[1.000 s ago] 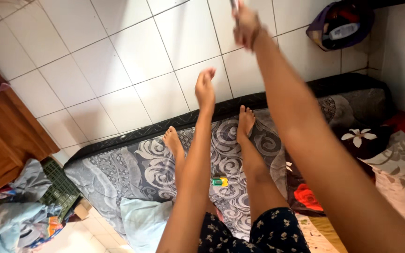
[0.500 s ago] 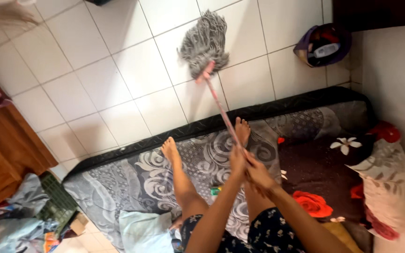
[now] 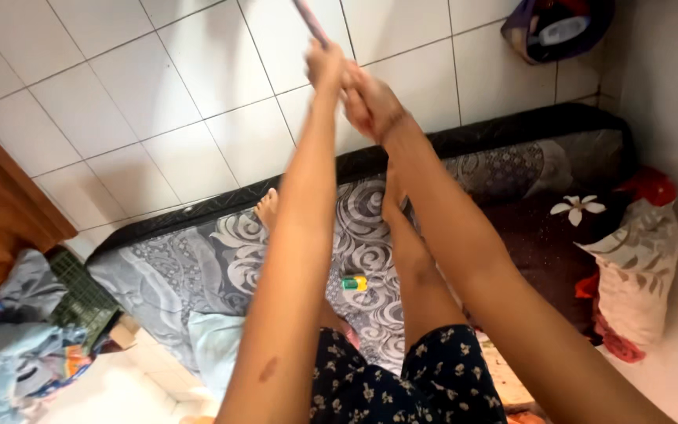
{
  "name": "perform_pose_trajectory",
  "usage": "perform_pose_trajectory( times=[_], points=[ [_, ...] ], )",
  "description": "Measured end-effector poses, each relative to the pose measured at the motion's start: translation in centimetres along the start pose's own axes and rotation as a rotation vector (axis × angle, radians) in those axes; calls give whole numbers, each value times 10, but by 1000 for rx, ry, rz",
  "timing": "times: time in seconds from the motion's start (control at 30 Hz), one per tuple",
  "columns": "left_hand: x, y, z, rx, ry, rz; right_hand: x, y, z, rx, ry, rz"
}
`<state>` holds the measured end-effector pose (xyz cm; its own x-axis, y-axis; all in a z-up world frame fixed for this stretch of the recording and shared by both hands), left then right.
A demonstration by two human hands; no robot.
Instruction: The person dips a mop into a bucket, wrings the mop head by hand, and wipes the tiled floor, moving into a room and mopping the floor area around a mattress where another person is lying.
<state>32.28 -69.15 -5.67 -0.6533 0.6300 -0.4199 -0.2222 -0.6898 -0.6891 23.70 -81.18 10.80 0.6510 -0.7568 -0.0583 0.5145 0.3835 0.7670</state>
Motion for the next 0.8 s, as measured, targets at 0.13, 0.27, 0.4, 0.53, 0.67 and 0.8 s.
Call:
perform_pose_trajectory(
  times=[0.13, 0.27, 0.4, 0.53, 0.67, 0.8],
  points=[
    [8, 21, 172, -34, 166, 53, -53, -15, 140, -559, -248, -422],
    [7, -10, 389, -130, 466, 19, -103, -33, 299, -516, -127, -180],
    [-9, 21, 481, 462, -65, 117, -116, -60, 376, -612, -138, -325],
    [-20, 68, 437, 327, 48, 209, -84, -89, 345, -423, -206, -330],
    [-49, 135, 284, 127, 498, 143, -8, -85, 233, -255, -394, -168],
    [-126, 159, 126, 530, 354, 155, 94, -78, 117, -103, -486, -51]
  ],
)
Point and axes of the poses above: each hand's wrist, its own z-axis away from the middle knuckle, its own y-axis out of the palm, x = y × z, the point moved 2 cm from there along -z, towards the middle knuckle, and after that the axes turned 6 degrees about -z, right-handed, at the moved point
